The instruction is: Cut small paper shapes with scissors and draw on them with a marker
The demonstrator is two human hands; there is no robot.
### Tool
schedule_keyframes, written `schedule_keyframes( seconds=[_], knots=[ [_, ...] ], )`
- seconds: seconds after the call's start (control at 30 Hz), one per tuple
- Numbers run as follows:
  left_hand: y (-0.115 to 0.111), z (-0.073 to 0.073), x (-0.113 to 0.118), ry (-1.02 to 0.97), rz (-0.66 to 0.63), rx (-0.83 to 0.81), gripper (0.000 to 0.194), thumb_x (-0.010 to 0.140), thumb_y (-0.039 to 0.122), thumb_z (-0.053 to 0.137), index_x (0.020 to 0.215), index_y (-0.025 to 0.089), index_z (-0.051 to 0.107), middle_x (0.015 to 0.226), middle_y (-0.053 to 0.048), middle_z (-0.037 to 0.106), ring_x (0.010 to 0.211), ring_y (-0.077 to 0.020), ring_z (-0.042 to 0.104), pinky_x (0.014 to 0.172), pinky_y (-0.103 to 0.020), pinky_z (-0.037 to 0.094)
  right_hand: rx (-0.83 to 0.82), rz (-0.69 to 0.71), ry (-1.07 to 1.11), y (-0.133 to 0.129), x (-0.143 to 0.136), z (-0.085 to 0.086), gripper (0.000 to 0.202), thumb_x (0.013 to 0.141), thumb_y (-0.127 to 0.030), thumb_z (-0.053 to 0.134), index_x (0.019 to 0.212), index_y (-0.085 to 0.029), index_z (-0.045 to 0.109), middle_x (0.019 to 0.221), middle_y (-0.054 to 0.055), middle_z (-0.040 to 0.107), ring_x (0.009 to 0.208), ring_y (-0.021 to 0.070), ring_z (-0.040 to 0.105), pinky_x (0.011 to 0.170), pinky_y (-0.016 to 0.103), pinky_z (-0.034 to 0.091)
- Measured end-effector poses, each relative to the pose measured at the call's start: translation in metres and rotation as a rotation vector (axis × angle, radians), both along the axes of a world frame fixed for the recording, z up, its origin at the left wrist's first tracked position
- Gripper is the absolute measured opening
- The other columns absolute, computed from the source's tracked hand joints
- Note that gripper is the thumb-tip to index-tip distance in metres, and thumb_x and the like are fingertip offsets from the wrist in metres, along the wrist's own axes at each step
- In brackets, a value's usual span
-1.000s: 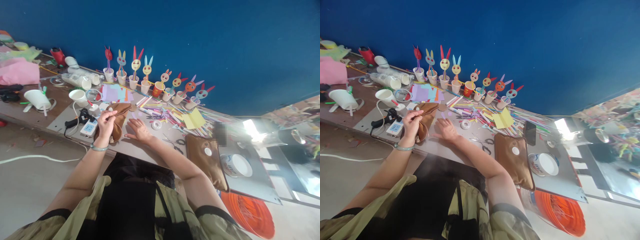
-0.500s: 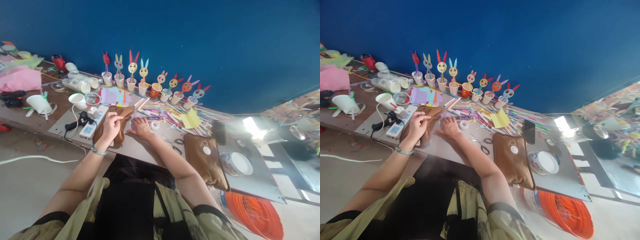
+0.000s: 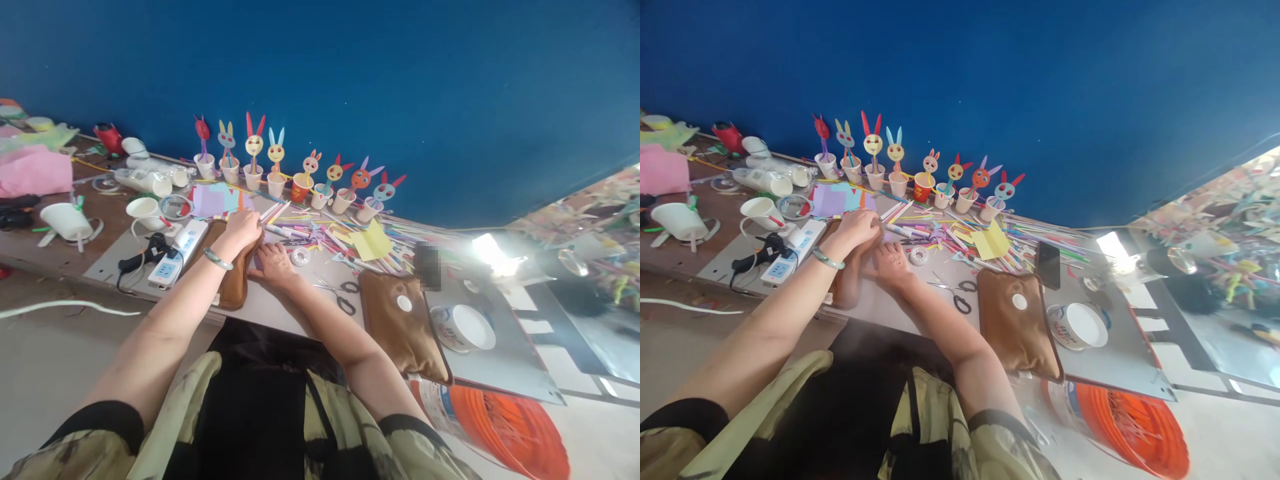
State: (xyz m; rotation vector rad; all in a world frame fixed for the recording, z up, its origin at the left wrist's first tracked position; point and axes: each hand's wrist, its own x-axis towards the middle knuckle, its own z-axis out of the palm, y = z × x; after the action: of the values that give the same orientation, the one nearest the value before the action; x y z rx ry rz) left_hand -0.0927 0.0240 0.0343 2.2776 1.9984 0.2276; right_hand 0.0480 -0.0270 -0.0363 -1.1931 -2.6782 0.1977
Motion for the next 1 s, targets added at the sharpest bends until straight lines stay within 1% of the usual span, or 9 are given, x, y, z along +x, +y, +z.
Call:
schedule_keyframes(
  seconds=[0.07, 0.2, 0.3, 0.37, 0.47, 0.57, 0.7, 0.87, 1.0],
  knots=[
    [0.013, -0.003, 0.003, 0.014, 0.068, -0.053, 0.041, 0.086, 0.032, 0.055, 0.121, 0.012, 0.063, 0.122, -0.02, 0.065, 0.117, -0.0333, 0.061, 0.098, -0.041, 0.047, -0.001, 0.0, -0.006, 0.0, 0.0, 0.001, 0.059, 0.09, -0.061, 0.056, 0.117, -0.01, 0.062, 0.123, 0.018, 0.064, 0.116, 0.032, 0.051, 0.106, 0.048, 0.03],
    [0.024, -0.012, 0.001, 0.0, 0.164, -0.11, 0.084, 0.074, 0.062, 0.067, 0.135, 0.007, 0.049, 0.134, -0.026, 0.056, 0.123, -0.0394, 0.056, 0.102, -0.045, 0.044, -0.007, -0.005, -0.014, 0.0, 0.0, 0.006, 0.059, 0.088, -0.061, 0.06, 0.119, -0.01, 0.063, 0.124, 0.018, 0.064, 0.118, 0.0321, 0.052, 0.108, 0.048, 0.03],
    [0.023, -0.016, -0.003, 0.021, 0.152, -0.154, 0.094, 0.069, 0.066, 0.071, 0.137, 0.008, 0.044, 0.139, -0.028, 0.051, 0.131, -0.0416, 0.049, 0.108, -0.051, 0.037, -0.005, 0.005, -0.018, 0.0, 0.0, 0.008, 0.057, 0.088, -0.06, 0.06, 0.116, -0.01, 0.065, 0.122, 0.017, 0.065, 0.117, 0.0318, 0.054, 0.106, 0.046, 0.033],
    [0.021, -0.017, -0.004, 0.023, 0.129, -0.17, 0.089, 0.07, 0.062, 0.072, 0.136, 0.01, 0.044, 0.139, -0.027, 0.052, 0.133, -0.0412, 0.047, 0.11, -0.053, 0.034, 0.004, 0.012, -0.01, 0.001, 0.001, 0.008, 0.057, 0.089, -0.06, 0.06, 0.116, -0.011, 0.065, 0.123, 0.017, 0.065, 0.116, 0.0315, 0.054, 0.106, 0.045, 0.033],
    [0.017, -0.018, -0.004, -0.001, 0.079, -0.149, 0.07, 0.076, 0.049, 0.069, 0.131, 0.011, 0.047, 0.134, -0.024, 0.056, 0.13, -0.0392, 0.05, 0.108, -0.052, 0.036, 0.012, 0.014, 0.0, 0.001, 0.001, 0.007, 0.059, 0.088, -0.061, 0.059, 0.118, -0.01, 0.064, 0.124, 0.017, 0.065, 0.115, 0.0314, 0.055, 0.104, 0.045, 0.034],
    [0.014, -0.019, -0.002, -0.031, 0.009, -0.086, 0.051, 0.079, 0.032, 0.062, 0.124, 0.011, 0.052, 0.127, -0.021, 0.06, 0.122, -0.0359, 0.056, 0.103, -0.047, 0.041, 0.004, 0.014, 0.007, 0.001, 0.001, 0.006, 0.061, 0.089, -0.061, 0.059, 0.121, -0.009, 0.062, 0.123, 0.018, 0.065, 0.113, 0.0308, 0.055, 0.103, 0.044, 0.036],
    [0.015, -0.018, -0.002, -0.087, -0.068, -0.064, 0.04, 0.076, 0.017, 0.057, 0.116, 0.014, 0.059, 0.115, -0.014, 0.067, 0.112, -0.0298, 0.062, 0.097, -0.039, 0.046, 0.004, 0.018, 0.014, 0.001, 0.002, 0.003, 0.061, 0.089, -0.06, 0.059, 0.123, -0.009, 0.061, 0.123, 0.018, 0.064, 0.114, 0.0306, 0.054, 0.104, 0.045, 0.035],
    [0.023, -0.016, -0.011, -0.169, -0.17, -0.157, 0.032, 0.068, 0.009, 0.055, 0.093, 0.017, 0.071, 0.093, -0.007, 0.072, 0.089, -0.0233, 0.067, 0.081, -0.031, 0.051, 0.023, 0.03, 0.035, 0.003, 0.004, -0.003, 0.064, 0.09, -0.062, 0.057, 0.126, -0.009, 0.059, 0.128, 0.019, 0.061, 0.117, 0.031, 0.053, 0.104, 0.045, 0.036],
    [0.028, -0.017, -0.019, -0.174, -0.206, -0.103, 0.028, 0.066, 0.011, 0.053, 0.081, 0.018, 0.075, 0.092, -0.007, 0.071, 0.089, -0.0218, 0.067, 0.083, -0.029, 0.05, 0.03, 0.03, 0.066, 0.004, 0.005, -0.005, 0.063, 0.088, -0.063, 0.059, 0.124, -0.011, 0.061, 0.13, 0.018, 0.06, 0.119, 0.0322, 0.052, 0.105, 0.045, 0.037]
  ],
)
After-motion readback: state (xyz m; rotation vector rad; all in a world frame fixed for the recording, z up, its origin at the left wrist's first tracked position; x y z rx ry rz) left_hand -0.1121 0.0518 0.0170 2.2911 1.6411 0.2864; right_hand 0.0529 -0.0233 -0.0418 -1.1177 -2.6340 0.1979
